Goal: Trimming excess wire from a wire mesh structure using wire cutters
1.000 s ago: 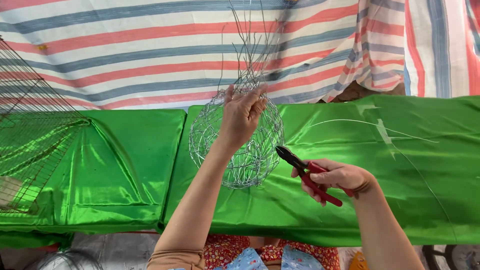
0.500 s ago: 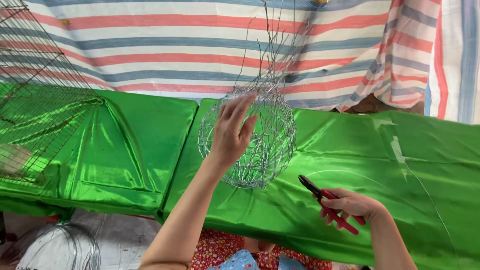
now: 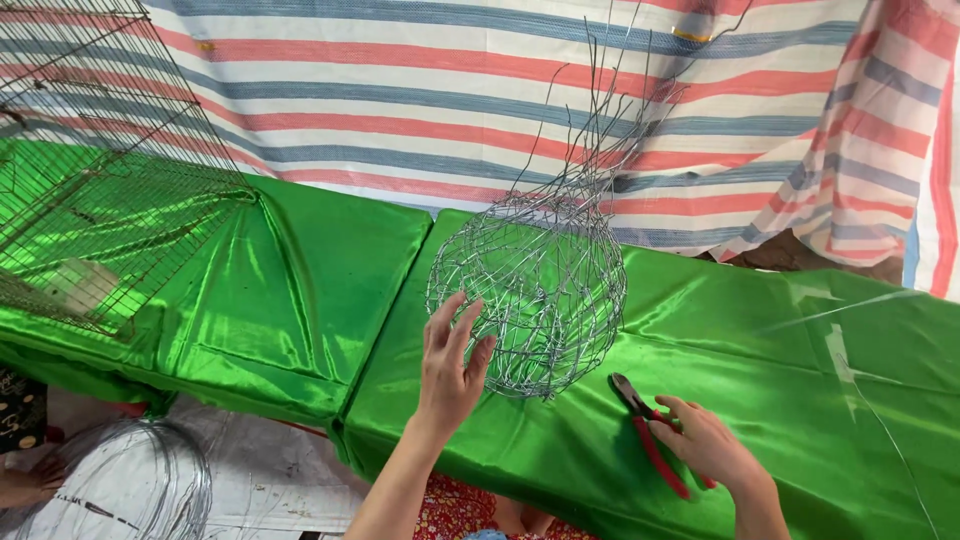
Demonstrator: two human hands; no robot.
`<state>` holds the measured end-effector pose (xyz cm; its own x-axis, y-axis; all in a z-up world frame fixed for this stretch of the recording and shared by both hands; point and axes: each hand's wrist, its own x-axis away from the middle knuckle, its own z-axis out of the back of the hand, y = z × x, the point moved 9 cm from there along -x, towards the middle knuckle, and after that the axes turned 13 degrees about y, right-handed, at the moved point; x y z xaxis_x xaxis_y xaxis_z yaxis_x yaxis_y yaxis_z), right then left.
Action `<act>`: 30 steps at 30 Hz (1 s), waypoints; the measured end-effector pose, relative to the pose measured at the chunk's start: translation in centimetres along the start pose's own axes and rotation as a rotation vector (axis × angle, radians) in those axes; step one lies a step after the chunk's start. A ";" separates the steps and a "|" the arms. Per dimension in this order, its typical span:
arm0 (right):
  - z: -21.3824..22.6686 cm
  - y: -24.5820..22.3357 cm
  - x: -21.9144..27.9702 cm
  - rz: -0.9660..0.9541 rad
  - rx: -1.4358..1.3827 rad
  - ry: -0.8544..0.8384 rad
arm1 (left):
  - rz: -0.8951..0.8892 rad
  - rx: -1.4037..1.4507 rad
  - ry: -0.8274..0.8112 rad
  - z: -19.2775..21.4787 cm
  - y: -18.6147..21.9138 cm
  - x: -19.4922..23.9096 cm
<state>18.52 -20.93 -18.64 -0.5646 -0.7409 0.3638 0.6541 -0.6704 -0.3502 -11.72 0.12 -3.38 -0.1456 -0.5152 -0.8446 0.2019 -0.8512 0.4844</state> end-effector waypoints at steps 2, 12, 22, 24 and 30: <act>-0.9 1.1 -0.3 0.011 -0.010 0.050 | 0.021 -0.014 -0.008 -0.1 -0.1 0.9; 3.6 -5.8 3.1 0.410 -0.382 0.644 | 0.086 0.012 0.031 0.8 -0.9 3.6; 12.3 -18.0 5.3 0.840 -0.650 1.131 | -0.163 -0.044 0.169 0.4 2.7 -0.5; 12.8 -19.3 5.1 0.850 -0.630 1.175 | -0.196 -0.043 0.179 -0.7 3.1 -1.9; 12.6 -21.1 5.3 0.837 -0.602 1.216 | -0.246 -0.036 0.159 -3.5 5.0 -5.7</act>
<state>8.08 -10.17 1.59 -0.4047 -0.2838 -0.8693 0.8531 0.2252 -0.4707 -6.47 -0.81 3.04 -0.0415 -0.2698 -0.9620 0.2136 -0.9430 0.2552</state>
